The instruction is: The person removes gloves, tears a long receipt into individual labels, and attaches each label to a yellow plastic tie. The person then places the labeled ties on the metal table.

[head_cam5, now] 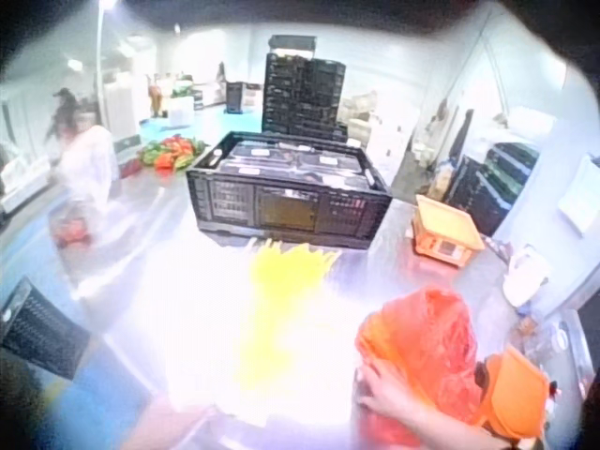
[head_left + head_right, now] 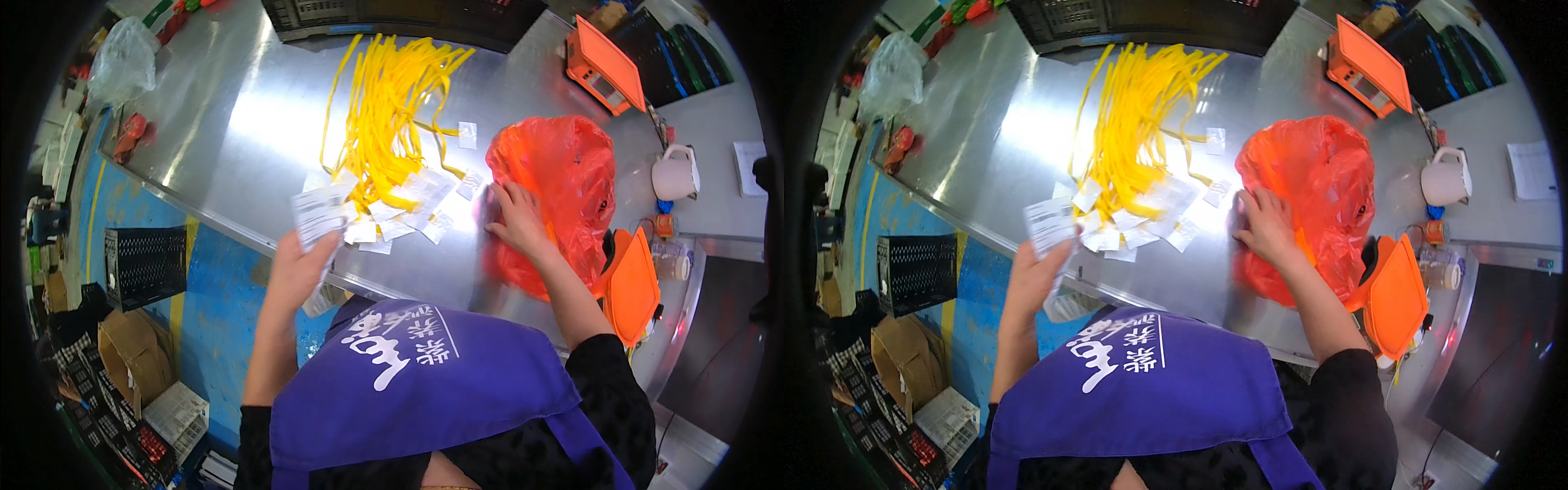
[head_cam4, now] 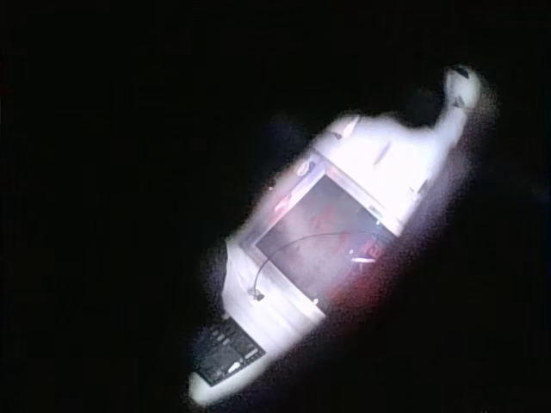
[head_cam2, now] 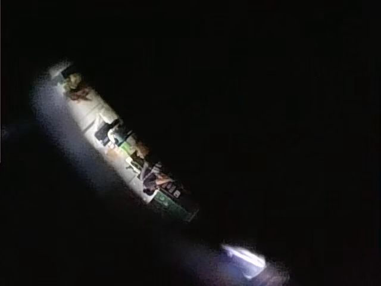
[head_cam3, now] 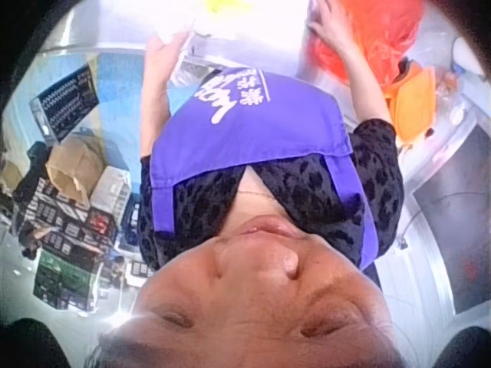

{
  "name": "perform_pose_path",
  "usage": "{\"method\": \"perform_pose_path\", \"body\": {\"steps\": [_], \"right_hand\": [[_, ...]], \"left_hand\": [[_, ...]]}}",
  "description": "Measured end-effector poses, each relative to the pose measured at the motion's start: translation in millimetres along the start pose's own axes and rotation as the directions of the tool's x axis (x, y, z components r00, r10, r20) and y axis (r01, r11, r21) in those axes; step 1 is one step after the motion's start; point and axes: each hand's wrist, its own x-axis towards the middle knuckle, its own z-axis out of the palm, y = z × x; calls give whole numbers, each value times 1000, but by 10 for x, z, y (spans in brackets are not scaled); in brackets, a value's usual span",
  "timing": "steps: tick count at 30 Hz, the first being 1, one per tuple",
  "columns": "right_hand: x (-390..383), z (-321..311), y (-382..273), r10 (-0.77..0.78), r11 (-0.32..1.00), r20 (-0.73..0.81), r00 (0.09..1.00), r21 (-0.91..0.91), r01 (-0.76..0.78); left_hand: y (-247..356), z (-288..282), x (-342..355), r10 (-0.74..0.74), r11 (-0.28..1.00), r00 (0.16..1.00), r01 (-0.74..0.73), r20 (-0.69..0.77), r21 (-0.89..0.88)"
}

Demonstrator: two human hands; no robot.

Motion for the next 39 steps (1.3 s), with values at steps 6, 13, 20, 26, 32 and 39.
{"method": "perform_pose_path", "body": {"steps": [6,13,20,26,32,39], "right_hand": [[-210,-383,767,337,937,113,935,-142,-320],[673,-353,335,-217,976,-295,931,-43,214],[797,108,-709,-135,970,87,987,-191,150],[230,-363,-1214,-86,977,-61,994,189,96],[-5,-580,-1596,-177,323,-25,984,943,83],[100,-734,-1621,-137,126,-206,969,966,224]], "left_hand": [[-472,760,737,333,436,862,-500,382,748],[-796,305,757,155,298,919,-392,361,870],[-369,-258,626,238,604,950,-307,202,735],[-16,244,-29,-201,948,979,204,38,-243],[39,718,-239,-197,960,963,227,185,-164],[-265,434,-675,-297,955,913,281,280,96]]}}
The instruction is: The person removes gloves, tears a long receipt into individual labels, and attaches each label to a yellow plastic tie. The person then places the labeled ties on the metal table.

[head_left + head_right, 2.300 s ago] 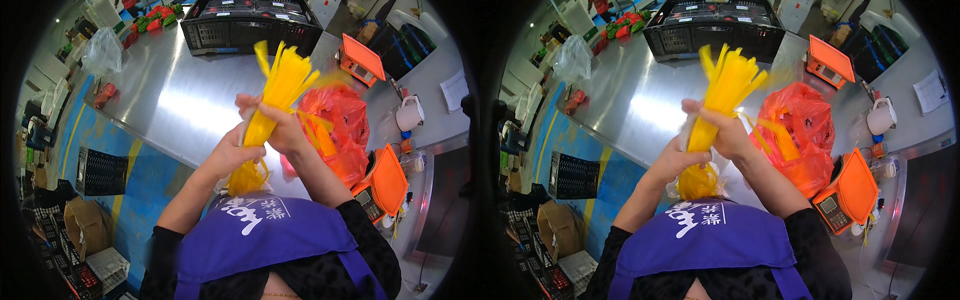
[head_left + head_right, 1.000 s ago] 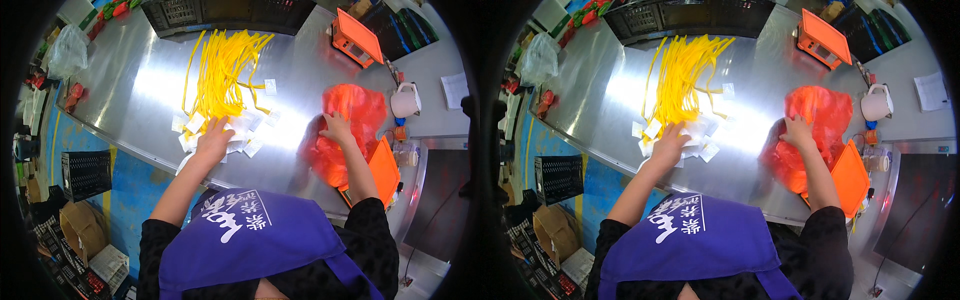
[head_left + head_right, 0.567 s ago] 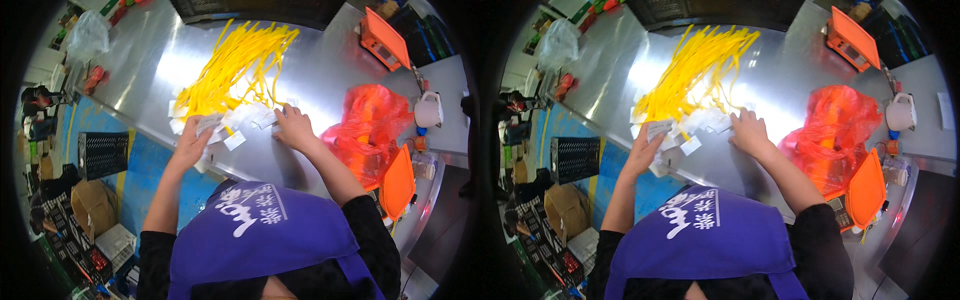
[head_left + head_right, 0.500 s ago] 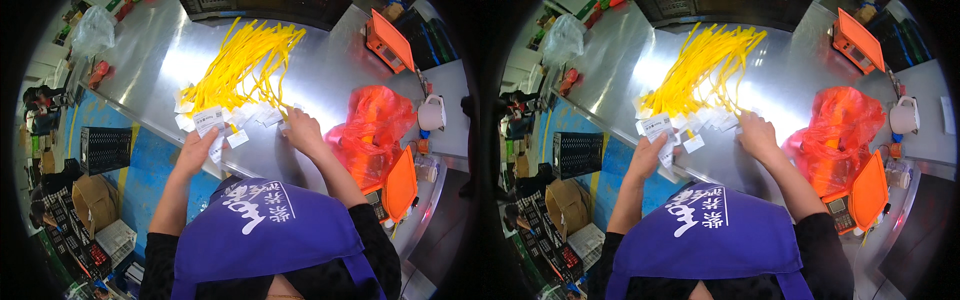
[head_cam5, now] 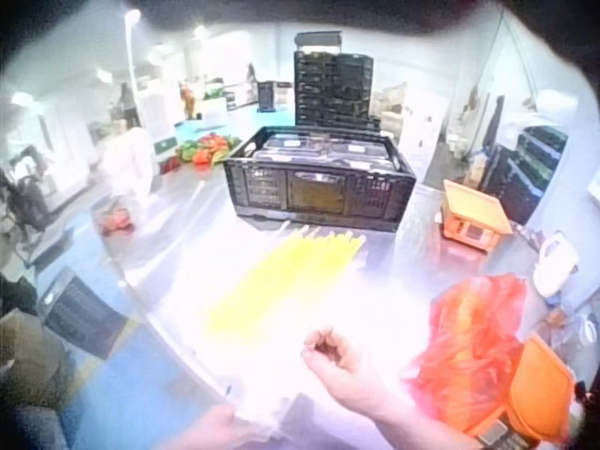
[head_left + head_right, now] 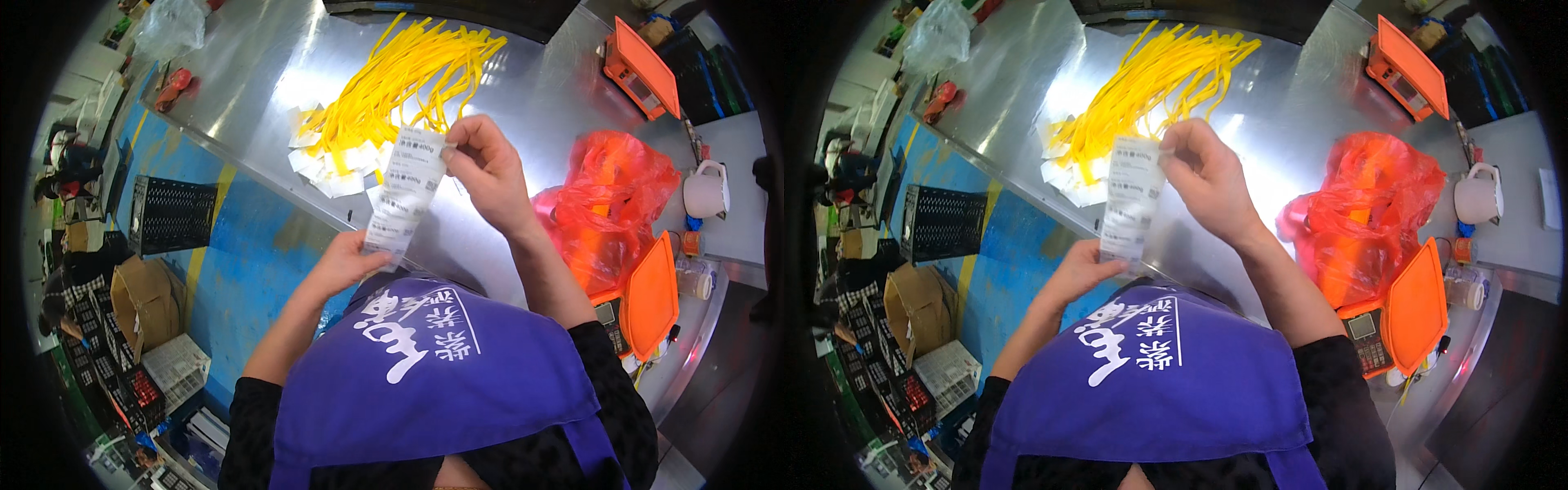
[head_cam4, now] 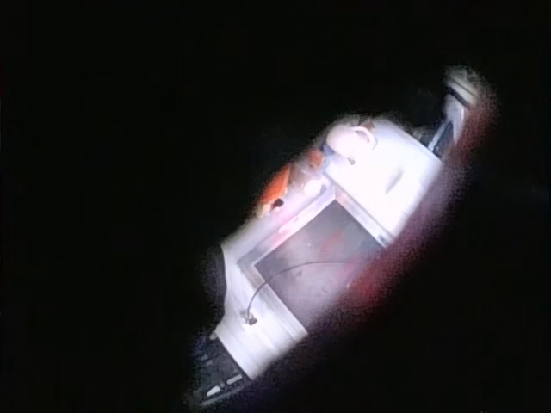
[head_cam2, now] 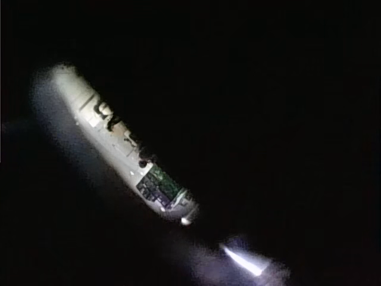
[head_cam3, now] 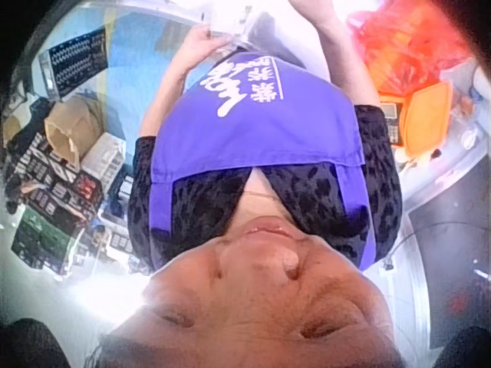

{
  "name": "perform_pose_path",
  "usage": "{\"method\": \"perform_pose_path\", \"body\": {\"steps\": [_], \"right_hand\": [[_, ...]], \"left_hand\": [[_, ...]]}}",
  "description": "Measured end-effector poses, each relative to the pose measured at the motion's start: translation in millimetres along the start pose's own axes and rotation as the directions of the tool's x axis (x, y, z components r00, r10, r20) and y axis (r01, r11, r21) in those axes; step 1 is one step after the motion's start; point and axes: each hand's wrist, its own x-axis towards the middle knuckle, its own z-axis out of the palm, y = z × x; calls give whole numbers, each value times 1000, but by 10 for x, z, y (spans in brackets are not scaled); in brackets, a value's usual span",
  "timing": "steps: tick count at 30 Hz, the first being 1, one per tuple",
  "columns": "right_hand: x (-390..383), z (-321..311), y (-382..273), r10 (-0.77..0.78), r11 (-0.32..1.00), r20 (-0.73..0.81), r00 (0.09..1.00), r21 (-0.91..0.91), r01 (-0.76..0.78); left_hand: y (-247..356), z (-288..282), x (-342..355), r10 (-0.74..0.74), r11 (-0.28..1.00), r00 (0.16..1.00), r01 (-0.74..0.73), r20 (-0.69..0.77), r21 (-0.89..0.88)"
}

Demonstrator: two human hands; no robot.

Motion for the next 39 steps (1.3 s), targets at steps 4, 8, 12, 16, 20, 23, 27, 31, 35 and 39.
{"method": "perform_pose_path", "body": {"steps": [4,8,12,16,20,23,27,31,35,39], "right_hand": [[32,45,-57,59,987,83,995,146,-71],[-147,74,-33,124,957,133,983,246,-154],[-356,87,84,168,954,227,959,209,-216],[-512,54,213,223,935,232,947,223,-275],[-637,-24,344,329,915,135,935,197,-351],[-703,-91,426,424,868,96,901,242,-434],[-709,-130,506,565,766,75,821,321,-557],[-704,-127,574,605,729,97,790,331,-599],[-723,-176,633,598,726,78,797,368,-581],[-710,-300,634,666,687,87,741,315,-655]], "left_hand": [[44,-338,-440,-25,993,996,34,83,-109],[194,-228,-583,128,979,987,-110,-98,170],[336,217,-412,300,952,894,-302,-333,48],[349,561,-116,137,912,933,-249,-332,-325],[219,646,33,48,869,948,-195,-315,-455],[115,628,160,116,877,969,-203,-217,-435],[41,581,261,110,914,968,-188,-227,-358],[-1,544,351,124,924,953,-212,-276,-319],[-57,555,503,116,915,956,-209,-271,-344],[-99,651,636,121,914,938,-233,-324,-332]]}}
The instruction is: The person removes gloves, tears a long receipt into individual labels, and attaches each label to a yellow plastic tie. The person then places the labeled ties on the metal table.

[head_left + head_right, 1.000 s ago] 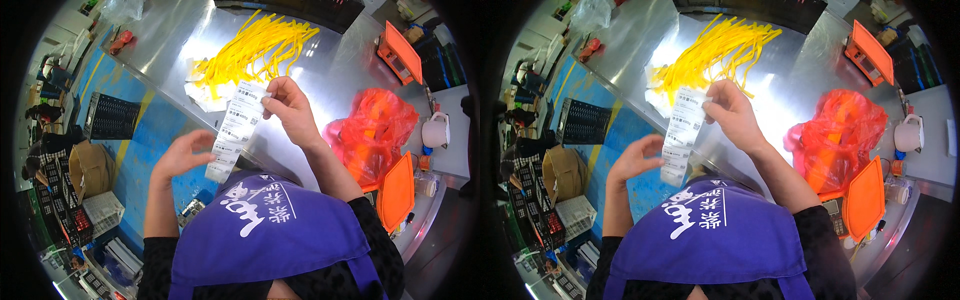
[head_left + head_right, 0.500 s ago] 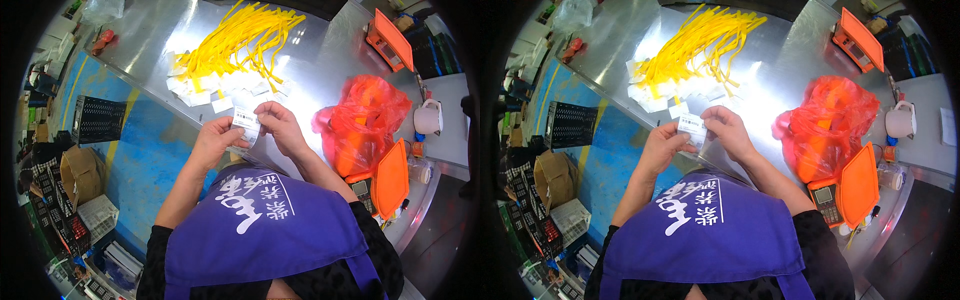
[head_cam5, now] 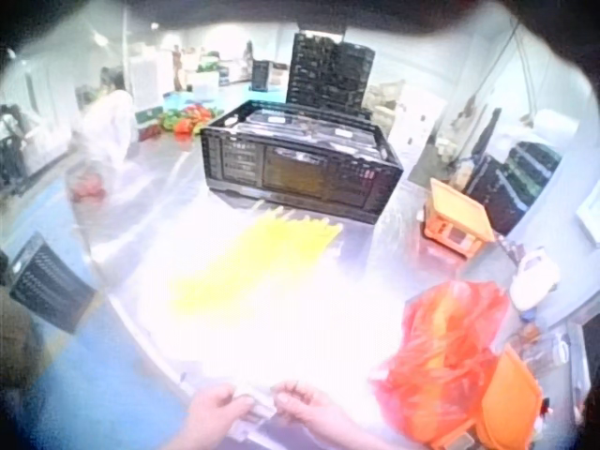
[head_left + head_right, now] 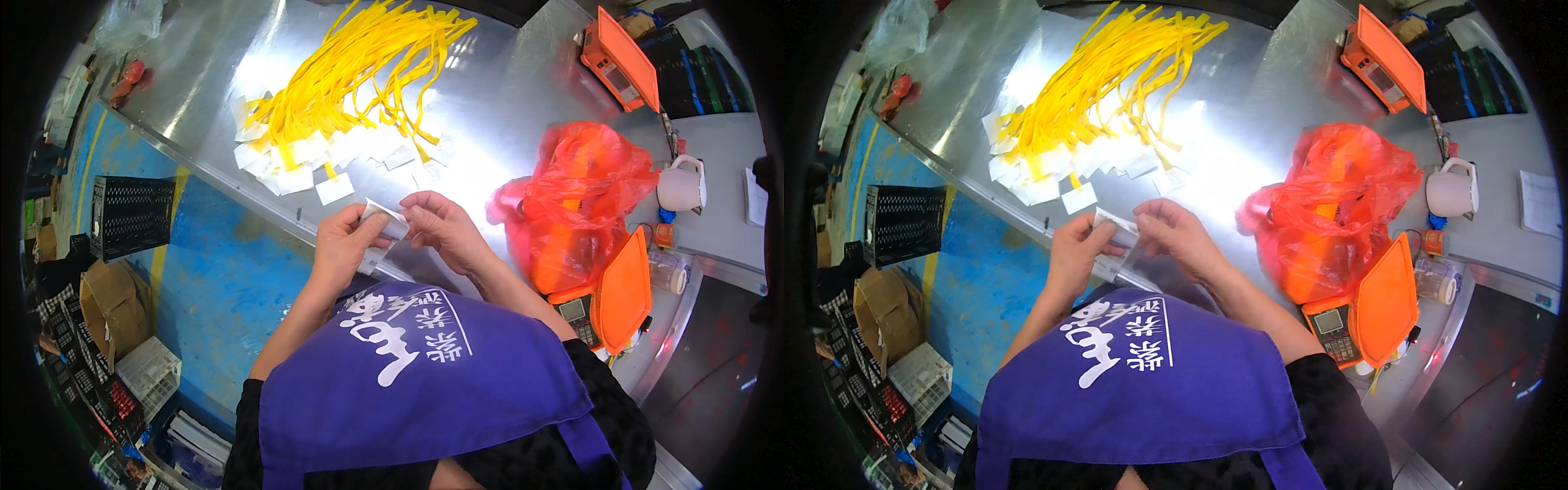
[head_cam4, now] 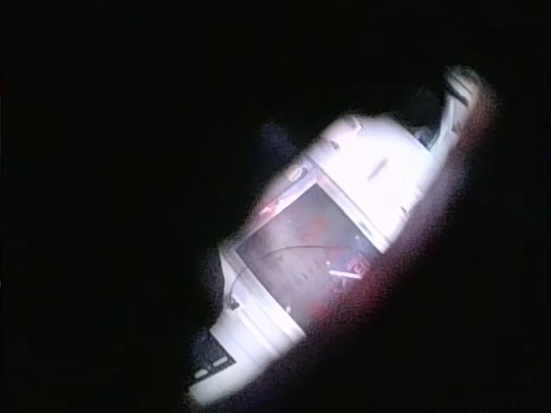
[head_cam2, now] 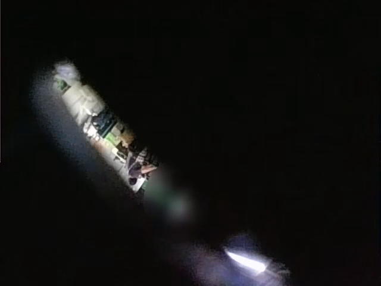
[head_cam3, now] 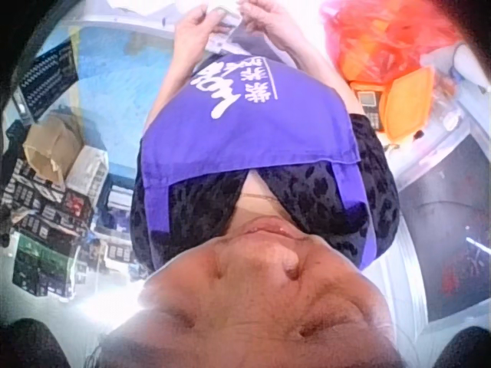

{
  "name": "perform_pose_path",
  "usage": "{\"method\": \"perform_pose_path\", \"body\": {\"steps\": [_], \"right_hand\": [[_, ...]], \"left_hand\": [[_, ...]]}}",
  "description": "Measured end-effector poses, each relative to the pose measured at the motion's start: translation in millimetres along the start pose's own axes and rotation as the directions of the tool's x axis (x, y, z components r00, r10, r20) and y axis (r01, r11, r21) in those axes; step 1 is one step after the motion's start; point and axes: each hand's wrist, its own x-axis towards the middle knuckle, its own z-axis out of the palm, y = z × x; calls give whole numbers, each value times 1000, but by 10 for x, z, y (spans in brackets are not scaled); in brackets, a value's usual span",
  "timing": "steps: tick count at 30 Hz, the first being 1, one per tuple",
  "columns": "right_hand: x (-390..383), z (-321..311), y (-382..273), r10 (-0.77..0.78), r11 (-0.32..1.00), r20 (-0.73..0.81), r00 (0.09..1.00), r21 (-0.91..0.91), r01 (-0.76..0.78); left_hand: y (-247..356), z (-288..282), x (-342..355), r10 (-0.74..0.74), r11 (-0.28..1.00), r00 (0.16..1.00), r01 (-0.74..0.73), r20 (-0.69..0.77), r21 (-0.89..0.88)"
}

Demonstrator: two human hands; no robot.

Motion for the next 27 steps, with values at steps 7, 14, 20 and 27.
{"method": "perform_pose_path", "body": {"steps": [7,14,20,27], "right_hand": [[-87,-133,83,-458,611,93,884,-690,389],[317,-542,-276,-614,629,-16,789,-613,478],[380,-748,-782,-732,1,441,520,-762,647],[295,-653,-665,-656,333,319,684,-690,642]], "left_hand": [[-86,160,112,3,993,998,5,-66,117],[-74,169,163,-104,990,995,104,-7,99],[138,81,283,-261,945,923,304,283,-118],[25,320,479,-217,953,965,242,145,-184]]}}
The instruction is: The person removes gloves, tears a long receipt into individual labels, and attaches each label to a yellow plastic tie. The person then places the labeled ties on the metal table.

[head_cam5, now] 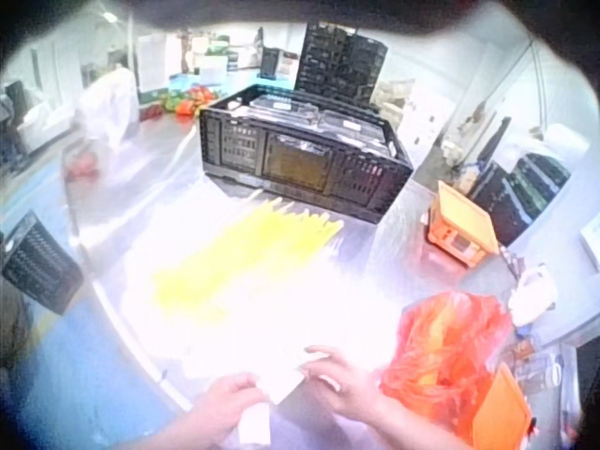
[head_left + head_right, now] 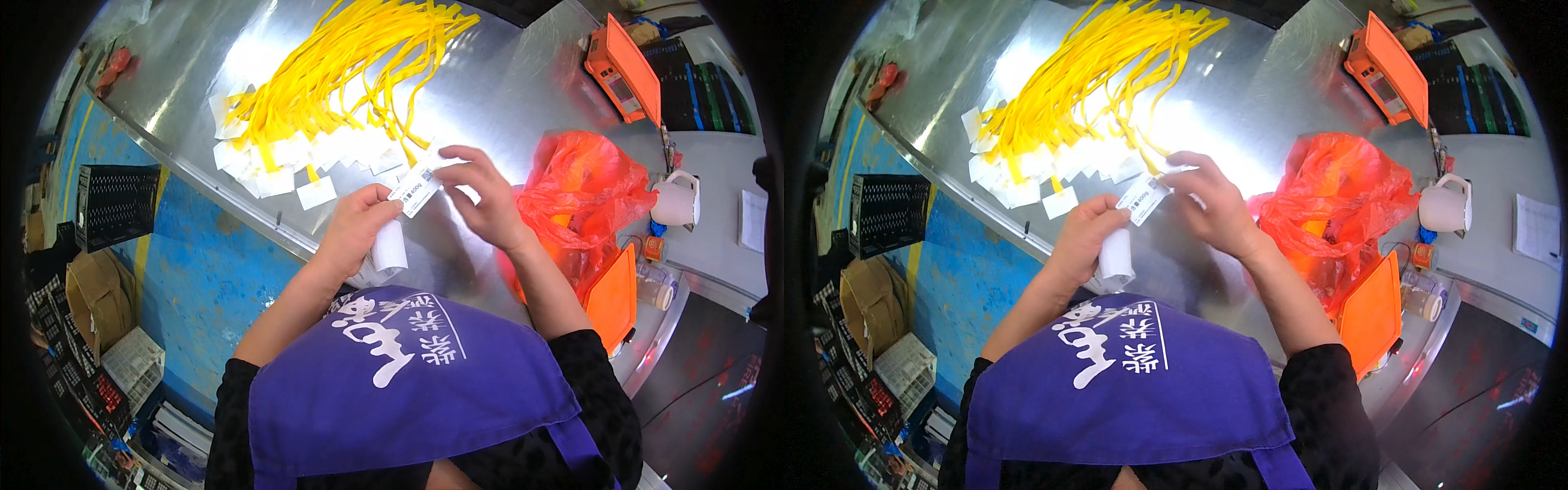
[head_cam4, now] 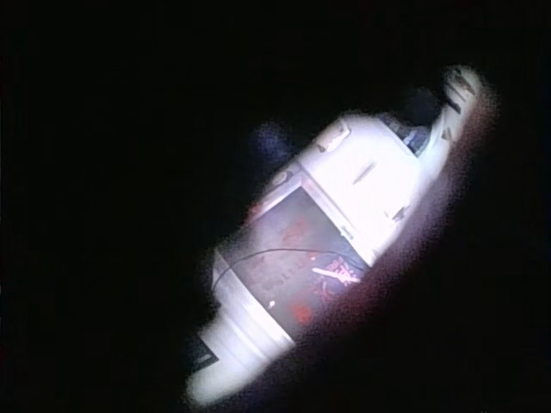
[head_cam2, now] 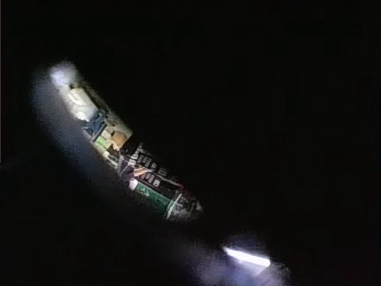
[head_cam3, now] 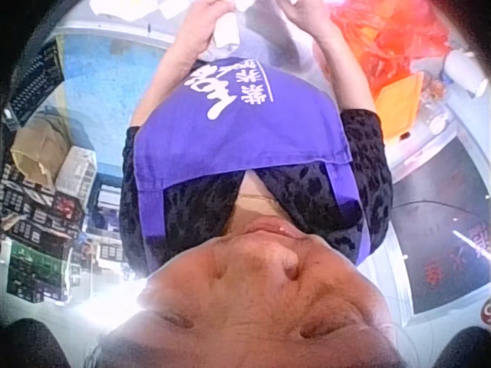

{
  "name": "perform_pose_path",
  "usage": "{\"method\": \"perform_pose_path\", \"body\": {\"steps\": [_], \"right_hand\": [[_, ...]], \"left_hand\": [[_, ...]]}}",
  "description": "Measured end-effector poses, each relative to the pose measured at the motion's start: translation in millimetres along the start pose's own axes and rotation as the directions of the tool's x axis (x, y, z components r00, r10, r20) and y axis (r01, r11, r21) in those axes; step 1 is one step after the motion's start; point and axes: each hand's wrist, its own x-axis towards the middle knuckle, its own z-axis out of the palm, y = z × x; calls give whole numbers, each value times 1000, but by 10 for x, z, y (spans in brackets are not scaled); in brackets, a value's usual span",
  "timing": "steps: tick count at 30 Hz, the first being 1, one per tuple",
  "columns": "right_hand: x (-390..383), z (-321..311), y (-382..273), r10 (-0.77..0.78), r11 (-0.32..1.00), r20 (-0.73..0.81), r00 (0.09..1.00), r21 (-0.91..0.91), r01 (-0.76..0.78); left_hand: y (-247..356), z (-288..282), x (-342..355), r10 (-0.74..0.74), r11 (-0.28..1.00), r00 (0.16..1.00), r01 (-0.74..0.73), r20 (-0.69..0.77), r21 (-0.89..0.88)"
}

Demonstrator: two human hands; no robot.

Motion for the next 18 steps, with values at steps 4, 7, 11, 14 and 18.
{"method": "perform_pose_path", "body": {"steps": [4,7,11,14,18], "right_hand": [[25,-135,83,539,579,242,807,589,-564],[82,-156,197,488,695,347,801,400,-597],[346,-373,495,532,777,108,840,332,-535],[538,-428,751,511,823,133,849,208,-528],[663,-321,952,504,838,217,836,112,-535]], "left_hand": [[-53,44,8,117,924,993,-113,12,366],[-73,89,31,146,889,989,-145,31,434],[-70,45,21,111,918,987,-57,-118,393],[-86,-7,-11,74,913,994,-35,-82,405],[-122,-40,-8,74,891,997,-71,10,448]]}}
